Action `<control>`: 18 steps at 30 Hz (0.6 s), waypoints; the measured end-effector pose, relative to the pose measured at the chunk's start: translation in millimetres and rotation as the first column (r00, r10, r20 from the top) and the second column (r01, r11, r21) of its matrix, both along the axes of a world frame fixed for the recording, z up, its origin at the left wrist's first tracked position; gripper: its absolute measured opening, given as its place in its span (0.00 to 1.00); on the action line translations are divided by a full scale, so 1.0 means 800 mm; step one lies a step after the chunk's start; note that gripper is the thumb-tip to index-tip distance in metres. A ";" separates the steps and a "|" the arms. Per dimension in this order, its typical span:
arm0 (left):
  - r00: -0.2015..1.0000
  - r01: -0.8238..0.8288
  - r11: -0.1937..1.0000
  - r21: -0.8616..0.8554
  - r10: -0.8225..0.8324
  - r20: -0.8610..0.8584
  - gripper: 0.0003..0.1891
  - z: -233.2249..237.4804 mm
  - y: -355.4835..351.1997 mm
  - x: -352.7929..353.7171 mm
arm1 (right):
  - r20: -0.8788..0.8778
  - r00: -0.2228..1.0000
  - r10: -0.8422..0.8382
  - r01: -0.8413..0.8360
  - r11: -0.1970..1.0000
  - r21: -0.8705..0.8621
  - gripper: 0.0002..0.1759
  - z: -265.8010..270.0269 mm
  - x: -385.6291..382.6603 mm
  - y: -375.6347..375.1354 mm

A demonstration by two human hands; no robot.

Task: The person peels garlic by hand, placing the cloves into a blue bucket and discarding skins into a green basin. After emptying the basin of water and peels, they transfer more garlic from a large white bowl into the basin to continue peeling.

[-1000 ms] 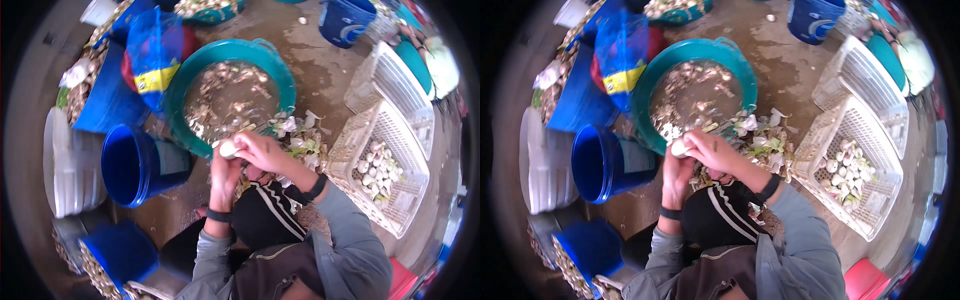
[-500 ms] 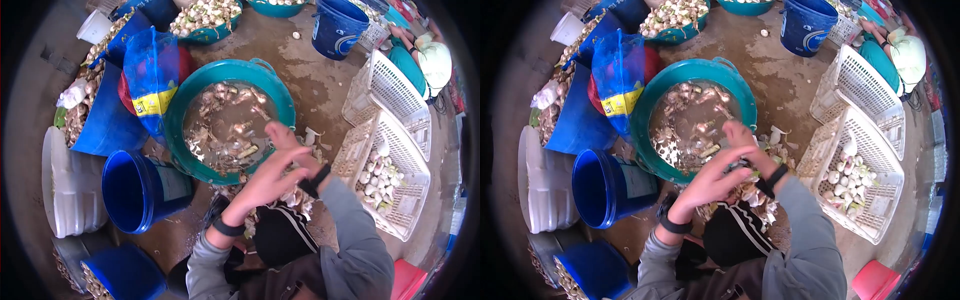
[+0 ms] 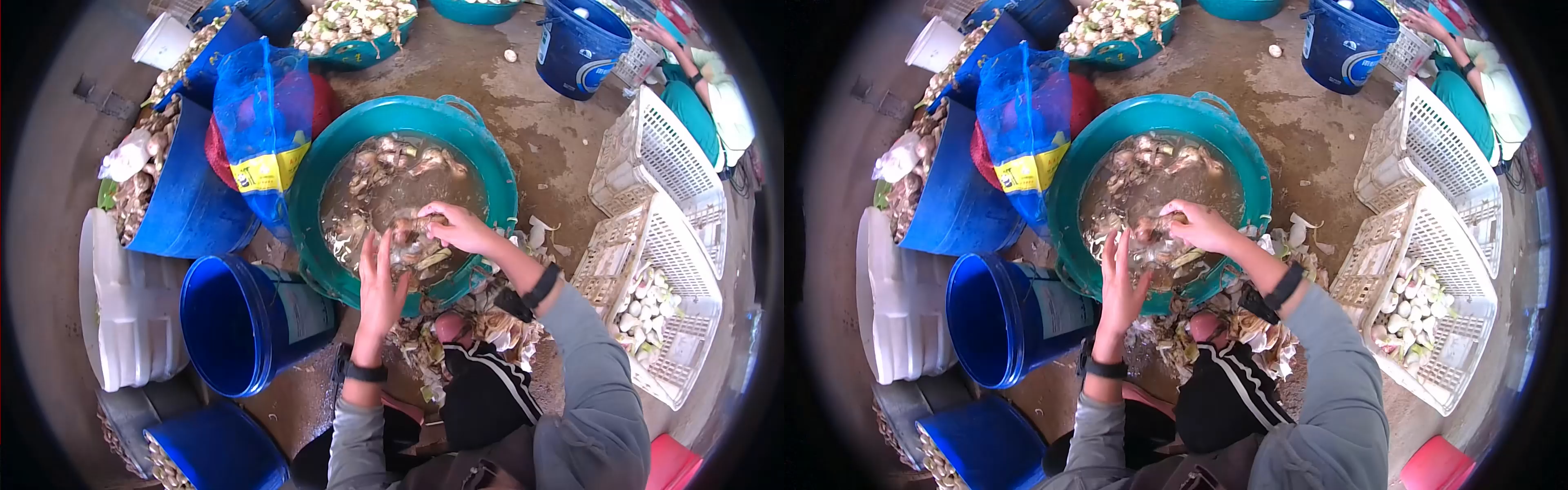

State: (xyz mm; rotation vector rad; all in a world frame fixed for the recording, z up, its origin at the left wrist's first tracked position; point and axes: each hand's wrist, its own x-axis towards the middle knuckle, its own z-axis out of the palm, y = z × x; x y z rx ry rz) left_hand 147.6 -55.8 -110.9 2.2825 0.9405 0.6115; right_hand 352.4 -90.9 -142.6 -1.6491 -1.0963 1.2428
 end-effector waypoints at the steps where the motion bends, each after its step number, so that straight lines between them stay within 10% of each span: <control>1: 0.999 0.021 0.995 0.096 -0.025 0.039 0.32 0.006 0.001 0.004 | 0.003 1.000 0.009 -0.009 1.000 0.000 0.17 0.011 -0.008 -0.011; 3: 0.971 0.168 0.984 -0.056 -0.155 0.180 0.34 0.007 0.004 0.002 | -0.563 0.822 0.084 0.046 0.976 0.213 0.17 0.028 -0.020 -0.031; 5: 0.926 0.183 0.883 -0.433 -0.007 0.377 0.32 -0.004 -0.015 0.000 | -0.406 0.913 -0.036 0.105 0.983 0.150 0.16 0.047 -0.049 -0.047; 7: 0.925 0.100 0.941 -0.322 0.031 0.379 0.30 0.002 -0.037 -0.002 | -0.194 0.978 -0.080 0.161 0.881 0.445 0.15 0.015 -0.078 -0.041; 9: 0.971 -0.072 0.985 -0.159 0.105 0.213 0.32 0.027 -0.059 -0.008 | -0.115 0.990 -0.079 0.116 0.927 0.356 0.14 0.020 -0.086 -0.056; 14: 0.981 -0.189 0.928 0.322 0.164 0.104 0.32 0.031 -0.085 -0.019 | -0.454 0.889 -0.057 0.207 0.935 0.288 0.10 0.027 -0.116 -0.065; 18: 0.972 -0.217 0.930 0.295 0.177 0.156 0.31 0.043 -0.099 -0.017 | -0.437 0.887 -0.150 0.265 0.939 0.217 0.08 0.068 -0.118 -0.078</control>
